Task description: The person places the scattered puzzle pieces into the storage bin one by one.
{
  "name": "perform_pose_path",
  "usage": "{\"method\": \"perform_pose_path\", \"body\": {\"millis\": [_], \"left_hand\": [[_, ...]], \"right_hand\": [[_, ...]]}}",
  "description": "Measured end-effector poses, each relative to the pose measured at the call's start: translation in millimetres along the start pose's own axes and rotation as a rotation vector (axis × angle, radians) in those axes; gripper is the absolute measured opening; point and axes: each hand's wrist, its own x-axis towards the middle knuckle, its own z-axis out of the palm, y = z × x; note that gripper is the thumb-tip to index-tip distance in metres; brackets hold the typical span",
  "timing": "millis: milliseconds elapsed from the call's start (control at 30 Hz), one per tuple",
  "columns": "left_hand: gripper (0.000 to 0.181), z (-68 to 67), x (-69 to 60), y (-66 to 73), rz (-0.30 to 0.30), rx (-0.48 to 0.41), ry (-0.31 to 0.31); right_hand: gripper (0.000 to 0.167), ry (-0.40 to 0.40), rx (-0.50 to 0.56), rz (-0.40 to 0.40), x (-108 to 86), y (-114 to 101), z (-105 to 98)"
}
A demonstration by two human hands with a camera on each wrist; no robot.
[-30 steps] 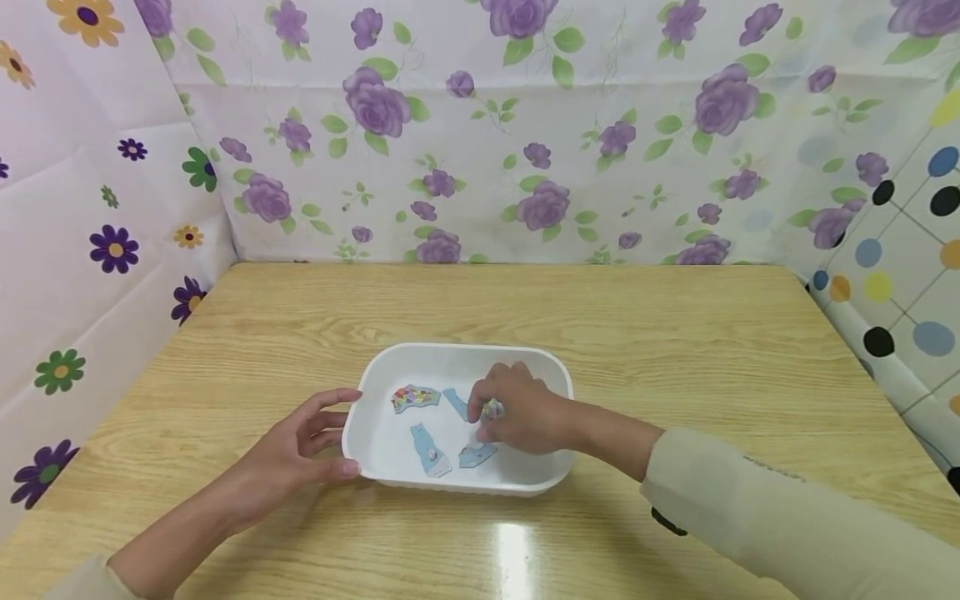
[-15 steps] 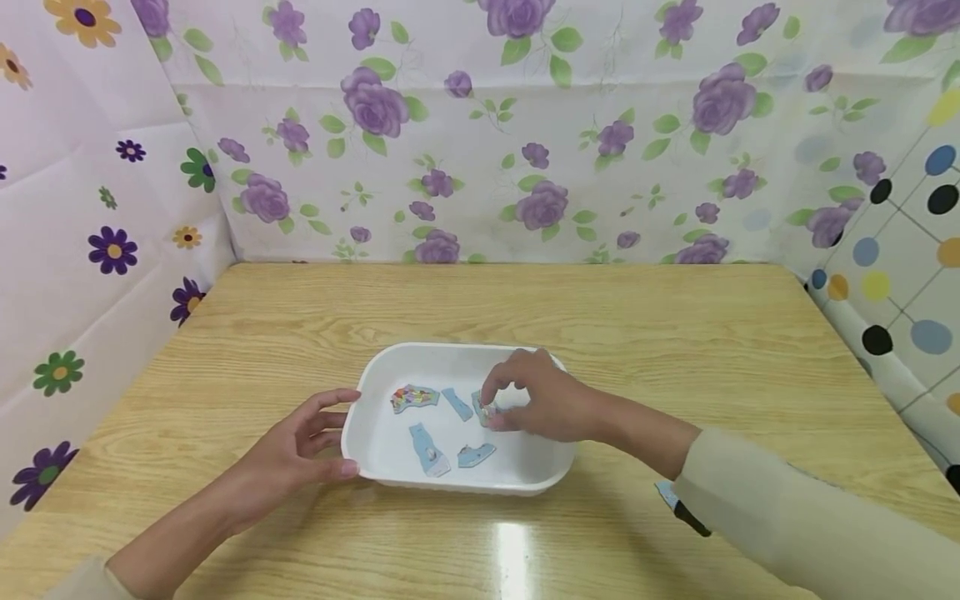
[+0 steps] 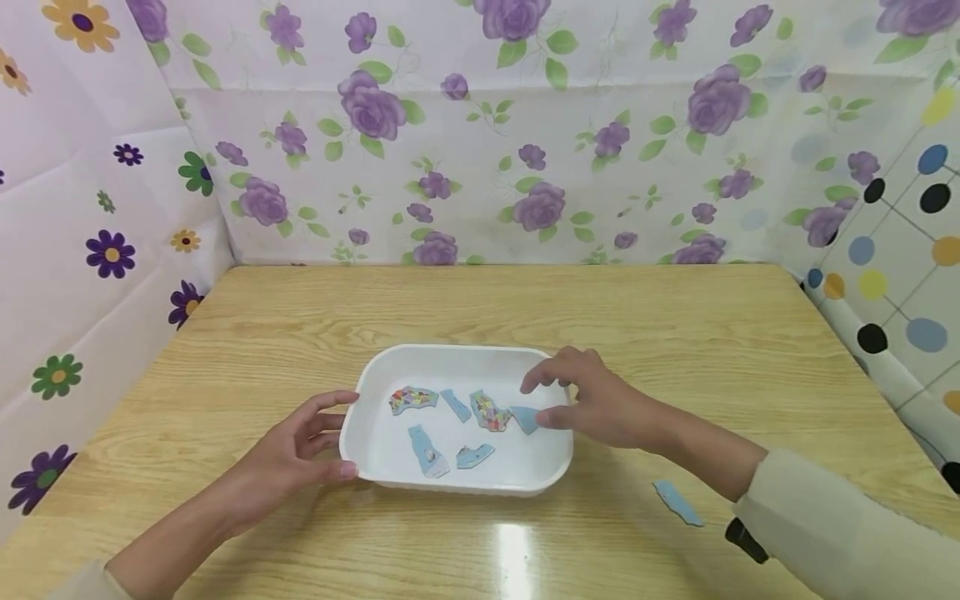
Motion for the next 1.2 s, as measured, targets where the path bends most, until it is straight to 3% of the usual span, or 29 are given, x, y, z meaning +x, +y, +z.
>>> {"method": "perform_pose_path", "body": {"millis": [300,633,933,1200], "left_hand": [[0.08,0.3,-0.8,-0.5,-0.002,0.007,0.009],[0.08,1.3,-1.5,-2.3,0.007,-0.007,0.003],[0.08,1.1,-1.9,-0.8,-0.004,-0.016,0.004],[0.082,0.4,-1.0,0.1,0.002,-0.012,-0.003]], "right_hand": [[0.043,-0.02,-0.06,-0.016,-13.6,7.9,-18.3],[0.053,0.031,-0.136,-0.04,-29.9,30.2,-36.4],[0.068,-0.032,-0.24,-0.029,-44.3,44.8,-42.6],[0.077,-0.131,-0.195,-0.009,-58.4,55.0,-56.3]]}}
